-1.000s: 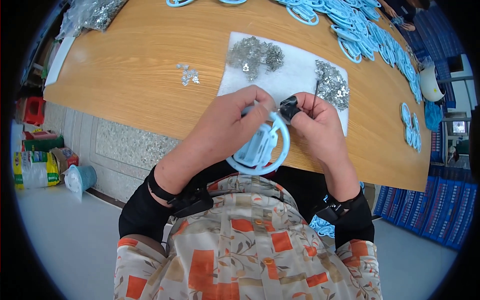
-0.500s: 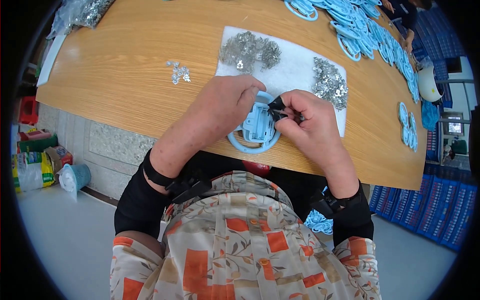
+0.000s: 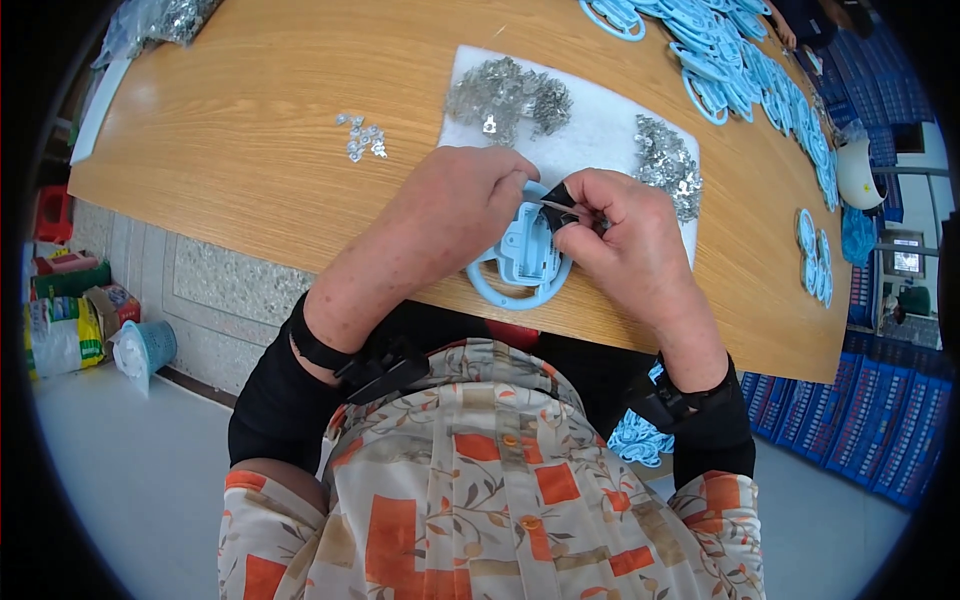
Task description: Manually assemble small metal components onto blue plastic toy frames using a precision hand tool.
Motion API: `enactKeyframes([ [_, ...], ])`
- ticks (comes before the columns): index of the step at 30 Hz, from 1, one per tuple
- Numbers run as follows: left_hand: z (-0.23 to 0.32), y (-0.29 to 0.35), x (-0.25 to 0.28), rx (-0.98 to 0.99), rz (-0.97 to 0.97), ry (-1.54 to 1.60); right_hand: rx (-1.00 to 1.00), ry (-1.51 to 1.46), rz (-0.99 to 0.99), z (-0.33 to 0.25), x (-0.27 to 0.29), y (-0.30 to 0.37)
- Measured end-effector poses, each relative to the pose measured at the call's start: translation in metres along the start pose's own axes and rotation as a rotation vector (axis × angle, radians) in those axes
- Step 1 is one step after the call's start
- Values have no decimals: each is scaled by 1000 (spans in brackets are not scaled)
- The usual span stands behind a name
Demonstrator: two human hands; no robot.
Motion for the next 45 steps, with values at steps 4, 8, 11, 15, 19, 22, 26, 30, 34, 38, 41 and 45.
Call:
enactKeyframes([
  [4, 3, 0, 1, -29, 18, -20, -35, -9, -18, 1, 0, -1],
  [8, 0, -2, -1, 5, 3, -32, 122, 178, 63, -18, -3, 3],
  [11, -1, -2, -2, -2, -6, -19, 171, 320, 106, -28, -14, 11],
  [15, -2, -2, -2, -9, 0, -37, 128, 216, 50, -25, -11, 18],
  [19, -3, -2, -2, -1, 9, -13, -85, -51, 23, 0, 1, 27],
  [22, -5, -2, -2, 0, 15, -2, 90, 16, 71, -4, 3, 30],
  [26, -5, -3, -2, 4, -10, -5, 66, 178, -60, -7, -22, 36],
  [30, -6, -3, -1, -8, 17, -35, -13, 11, -2, 5, -14, 35],
  [34, -7, -3, -3, -10, 7, -14, -53, -37, 25, 1, -15, 38],
  [38, -5, -3, -2, 6, -16, 17, 54, -91, -20, 2, -17, 37],
  [41, -8, -3, -3, 16, -14, 1, -131, -137, 75, 17, -8, 39],
  [45, -7, -2, -3, 12, -17, 1, -83, -72, 67, 12, -7, 39],
])
Point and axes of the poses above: each hand's wrist, its own y-axis away from the middle knuckle, its own x-axis out of the back of the hand, z = x × y, the point moved 9 cm from there along -y, towards the middle knuckle, and after that the axes turned 1 degree about y, right-handed, at the moved point
